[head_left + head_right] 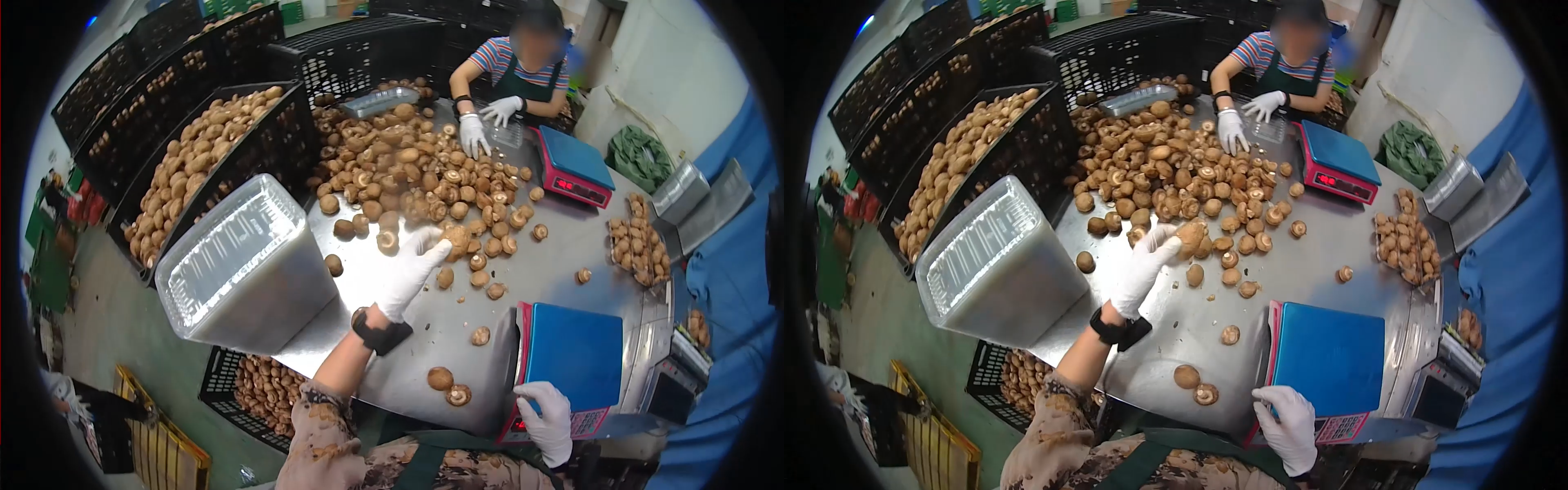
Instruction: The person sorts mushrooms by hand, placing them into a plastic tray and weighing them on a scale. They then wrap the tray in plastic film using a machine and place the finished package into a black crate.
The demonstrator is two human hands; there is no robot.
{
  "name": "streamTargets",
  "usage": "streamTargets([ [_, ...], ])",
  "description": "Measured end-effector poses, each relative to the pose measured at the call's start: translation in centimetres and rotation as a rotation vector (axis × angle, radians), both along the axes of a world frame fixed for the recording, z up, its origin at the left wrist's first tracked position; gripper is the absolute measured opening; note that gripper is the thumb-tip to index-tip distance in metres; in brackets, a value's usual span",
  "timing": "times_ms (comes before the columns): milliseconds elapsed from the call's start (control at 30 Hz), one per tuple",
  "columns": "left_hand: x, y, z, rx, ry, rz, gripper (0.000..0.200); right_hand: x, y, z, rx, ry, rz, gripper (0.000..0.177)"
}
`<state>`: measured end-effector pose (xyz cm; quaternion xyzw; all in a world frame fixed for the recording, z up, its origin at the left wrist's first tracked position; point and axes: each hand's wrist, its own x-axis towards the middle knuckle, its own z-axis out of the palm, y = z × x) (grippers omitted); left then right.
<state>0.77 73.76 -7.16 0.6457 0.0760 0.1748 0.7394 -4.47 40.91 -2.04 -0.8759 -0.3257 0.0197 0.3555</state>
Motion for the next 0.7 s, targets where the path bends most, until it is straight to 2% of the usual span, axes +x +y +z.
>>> streamTargets([
  [33,-0.5,-1.0,-0.1,-0.168,-0.08,-0.074,0.041,0.2,0.4,0.1,-0.005,-0.026,0.053,0.019],
  [67,-1.2,-2.8,1.4,-0.566,-0.126,-0.228,0.045,0.3,0.7,0.3,-0.01,-0.051,0.11,0.019],
  [133,-2.0,-4.1,2.8,-0.99,-0.145,-0.487,0.046,0.2,1.4,0.8,-0.027,-0.009,0.087,0.018],
  [233,-2.5,-5.9,2.6,-1.141,-0.126,-0.614,0.047,0.2,1.8,0.7,-0.009,-0.072,0.123,0.017],
  [400,-3.8,-7.7,3.1,-1.2,-0.076,-0.639,0.048,-0.3,0.9,1.0,0.017,-0.056,0.1,0.017],
  [467,-4.2,-8.4,2.8,-1.132,0.001,-0.625,0.052,-0.1,0.1,0.9,0.049,-0.062,0.145,0.021],
  [500,-4.6,-9.0,3.5,-0.948,-0.012,-0.619,0.053,0.0,-0.5,1.0,0.056,-0.089,0.137,0.021],
  [533,-5.5,-10.6,4.8,-0.765,0.101,-0.461,0.052,-0.2,-1.0,1.0,0.1,-0.019,0.098,0.028],
  [600,-6.5,-12.7,4.3,-0.304,0.091,-0.5,0.038,-0.3,-2.2,1.3,0.169,0.034,0.051,0.034],
  [667,-6.9,-15.8,5.3,-0.017,0.138,-0.454,0.028,-0.5,-4.0,1.7,0.362,0.006,-0.036,0.049],
  [700,-7.2,-17.2,7.0,0.092,0.294,-0.472,0.029,-0.6,-5.0,2.1,0.383,-0.013,-0.045,0.049],
])
